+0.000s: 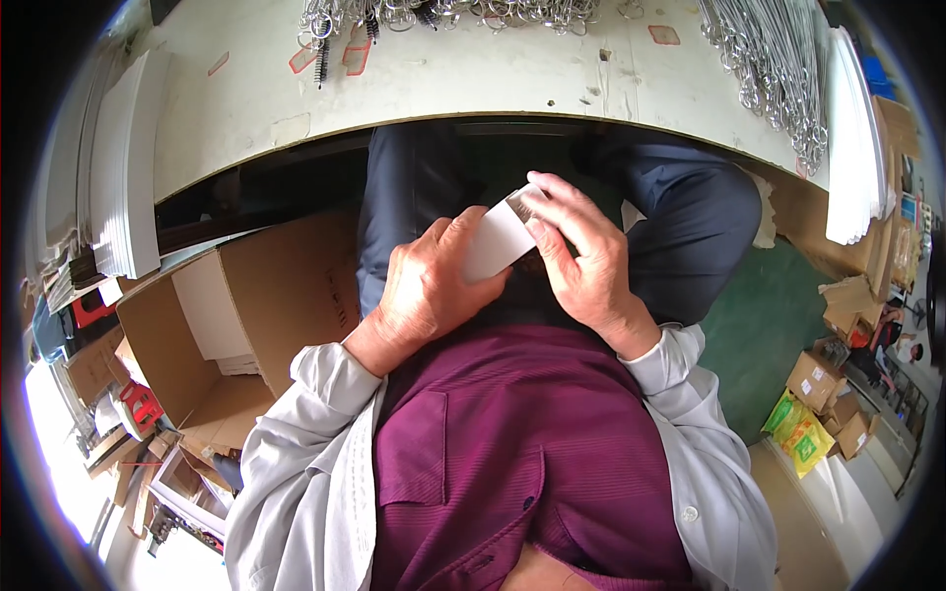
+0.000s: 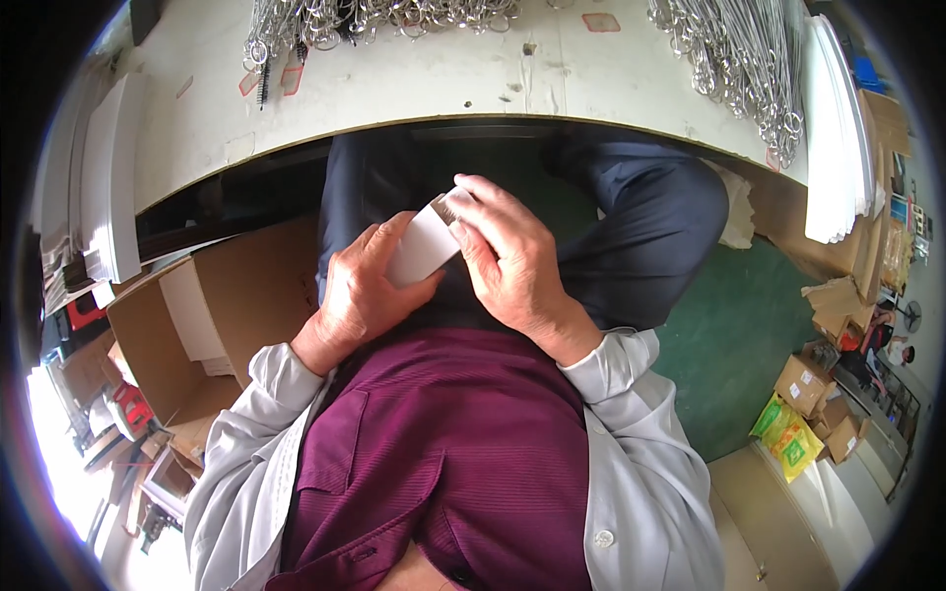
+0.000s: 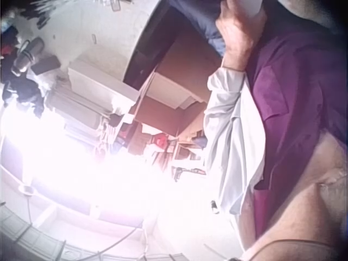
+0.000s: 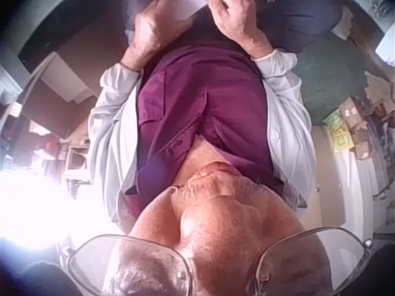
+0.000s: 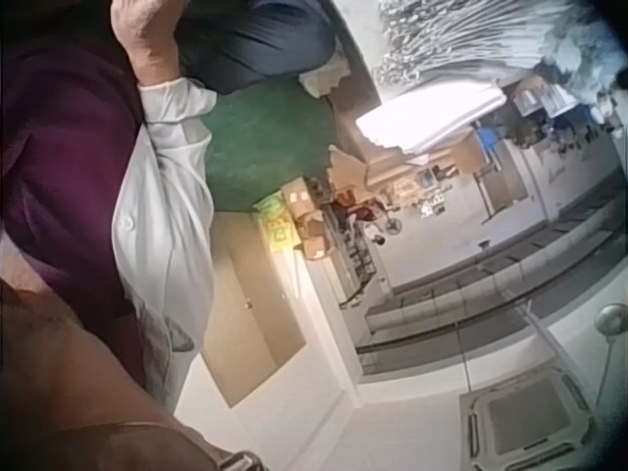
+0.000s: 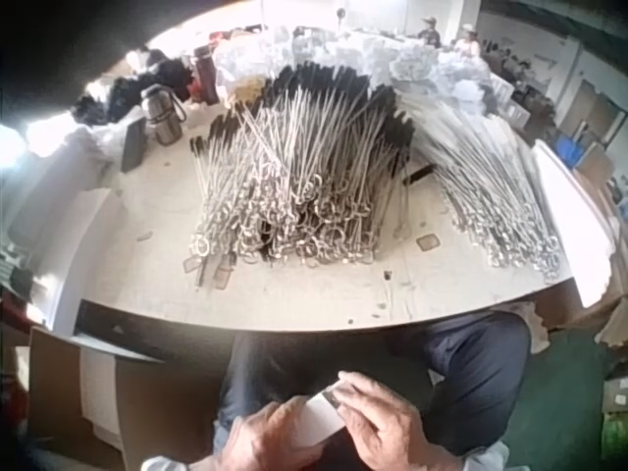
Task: The person is grouping several wire-handled brushes and inserting them into white cardboard packaging sleeves.
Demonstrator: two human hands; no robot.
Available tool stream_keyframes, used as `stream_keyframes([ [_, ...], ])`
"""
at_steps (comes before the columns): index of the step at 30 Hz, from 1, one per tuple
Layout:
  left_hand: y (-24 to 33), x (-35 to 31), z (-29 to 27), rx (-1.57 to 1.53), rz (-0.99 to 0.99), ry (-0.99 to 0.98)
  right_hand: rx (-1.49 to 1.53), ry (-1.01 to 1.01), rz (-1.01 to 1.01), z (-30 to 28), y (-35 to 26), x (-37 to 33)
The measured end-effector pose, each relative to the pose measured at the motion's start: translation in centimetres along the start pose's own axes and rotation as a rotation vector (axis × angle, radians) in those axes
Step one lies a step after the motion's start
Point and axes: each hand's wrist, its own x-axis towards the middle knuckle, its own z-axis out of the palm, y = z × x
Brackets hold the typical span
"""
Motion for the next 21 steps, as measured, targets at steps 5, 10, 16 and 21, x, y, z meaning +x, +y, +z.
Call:
stream_keyframes([
  [5,-0.2,-0.4,0.2,-0.007,0.024,0.016,0.116,-0.131,0.062,-0.3,0.0,-0.7],
  [10,-0.2,0.1,0.1,-0.002,0.017,0.045,0.004,-0.061,0.053,-0.1,-1.2,-1.3],
  [16,-0.6,-0.6,0.5,-0.059,0.041,0.004,0.292,-0.220,0.309,-0.3,-0.8,-1.8],
  [21,-0.1,0.2,-0.2,-0.079,-0.012,-0.069,0.484,-0.095,0.483,-0.3,-1.5,-2.3],
])
